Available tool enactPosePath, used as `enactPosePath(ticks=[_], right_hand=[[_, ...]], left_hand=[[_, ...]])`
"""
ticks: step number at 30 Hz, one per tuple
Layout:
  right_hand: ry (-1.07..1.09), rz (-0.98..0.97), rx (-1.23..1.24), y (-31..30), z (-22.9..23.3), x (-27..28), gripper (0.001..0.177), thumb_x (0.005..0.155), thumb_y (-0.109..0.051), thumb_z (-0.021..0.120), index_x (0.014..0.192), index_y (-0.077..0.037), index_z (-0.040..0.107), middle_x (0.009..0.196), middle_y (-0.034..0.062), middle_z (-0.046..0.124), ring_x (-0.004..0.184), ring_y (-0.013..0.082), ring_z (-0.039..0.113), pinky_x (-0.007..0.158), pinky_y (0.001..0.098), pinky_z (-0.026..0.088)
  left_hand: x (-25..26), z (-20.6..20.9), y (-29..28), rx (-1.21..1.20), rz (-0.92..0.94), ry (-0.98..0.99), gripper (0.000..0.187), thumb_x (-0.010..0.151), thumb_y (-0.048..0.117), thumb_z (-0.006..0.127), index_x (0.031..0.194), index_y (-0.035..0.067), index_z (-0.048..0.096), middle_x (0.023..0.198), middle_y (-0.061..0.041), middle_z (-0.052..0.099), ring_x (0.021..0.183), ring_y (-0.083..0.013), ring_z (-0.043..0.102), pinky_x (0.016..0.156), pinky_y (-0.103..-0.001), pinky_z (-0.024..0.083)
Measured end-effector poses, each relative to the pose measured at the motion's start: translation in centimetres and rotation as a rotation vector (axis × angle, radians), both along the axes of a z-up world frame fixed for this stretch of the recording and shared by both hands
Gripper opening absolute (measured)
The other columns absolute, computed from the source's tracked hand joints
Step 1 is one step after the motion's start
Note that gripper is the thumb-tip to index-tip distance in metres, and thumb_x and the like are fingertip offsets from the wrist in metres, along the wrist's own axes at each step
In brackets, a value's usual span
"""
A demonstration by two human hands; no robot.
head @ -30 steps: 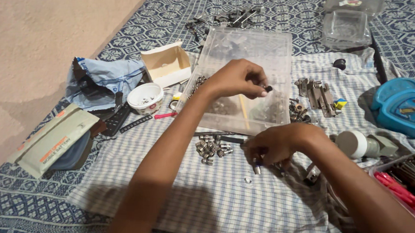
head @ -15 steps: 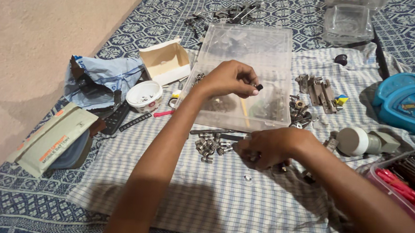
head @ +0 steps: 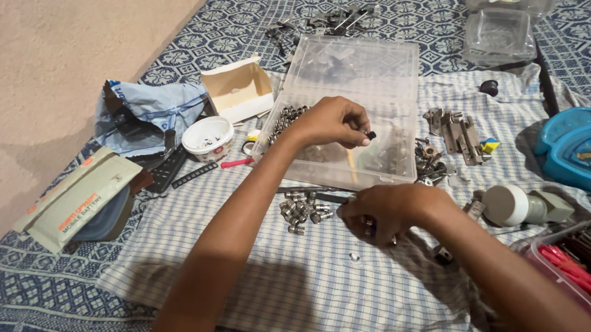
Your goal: The person assembles small metal lock cylinders by inserting pins and springs into the barrels and securing them with rubber bands. They repeatedly pick up components from a plastic container and the patterned cloth, fit them together by hand, and place the finished units back into the container.
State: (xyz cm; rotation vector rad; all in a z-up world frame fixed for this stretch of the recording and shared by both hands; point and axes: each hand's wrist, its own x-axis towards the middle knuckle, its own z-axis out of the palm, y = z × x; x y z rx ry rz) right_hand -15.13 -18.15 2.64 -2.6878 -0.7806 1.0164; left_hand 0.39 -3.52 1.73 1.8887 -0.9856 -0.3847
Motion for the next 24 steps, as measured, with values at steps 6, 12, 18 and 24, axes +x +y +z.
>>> enactPosePath(ticks=[6,12,18,24], right_hand=[[-0.185,0.018,-0.017,0.4,-1.8,-0.4,0.030,0.070,-0.005,0.078,0.093,-0.012,0.062,0.089,0.0066,0.068,0.078,0.0227,0.064,0.067,0.0431,0.049],[-0.044,0.026,0.039,-0.3,1.5,-0.3,0.021,0.079,-0.009,0.074,0.094,-0.018,0.065,0.086,0.0001,0.072,0.077,0.0179,0.066,0.068,0.0367,0.050],[0.087,0.070,0.556,-3.0,5.7,0.8,0.019,0.090,-0.015,0.068,0.108,-0.014,0.067,0.109,0.0017,0.075,0.098,0.0164,0.074,0.086,0.0397,0.062],[-0.255,-0.349,0.315,-5.2,11.6,1.1,0.036,0.085,-0.022,0.071,0.121,-0.026,0.069,0.099,-0.0002,0.080,0.097,0.0116,0.076,0.086,0.0379,0.062]], left_hand=[[0.3,-0.5,0.0,0.031,0.024,-0.014,0.023,0.075,0.011,0.085,0.092,0.000,0.076,0.079,-0.005,0.076,0.071,-0.0095,0.074,0.065,-0.025,0.063],[0.7,-1.0,0.3,0.009,0.020,0.008,0.023,0.075,0.011,0.085,0.091,-0.001,0.075,0.078,-0.006,0.076,0.071,-0.0103,0.074,0.065,-0.025,0.063],[2.1,-1.5,0.1,0.001,-0.025,0.099,0.025,0.079,0.011,0.084,0.097,-0.003,0.073,0.081,-0.007,0.075,0.072,-0.0111,0.075,0.067,-0.026,0.064],[4.4,-0.9,-1.0,0.039,-0.150,0.188,0.024,0.081,0.007,0.081,0.098,-0.006,0.070,0.082,-0.010,0.076,0.075,-0.0175,0.078,0.068,-0.028,0.066]])
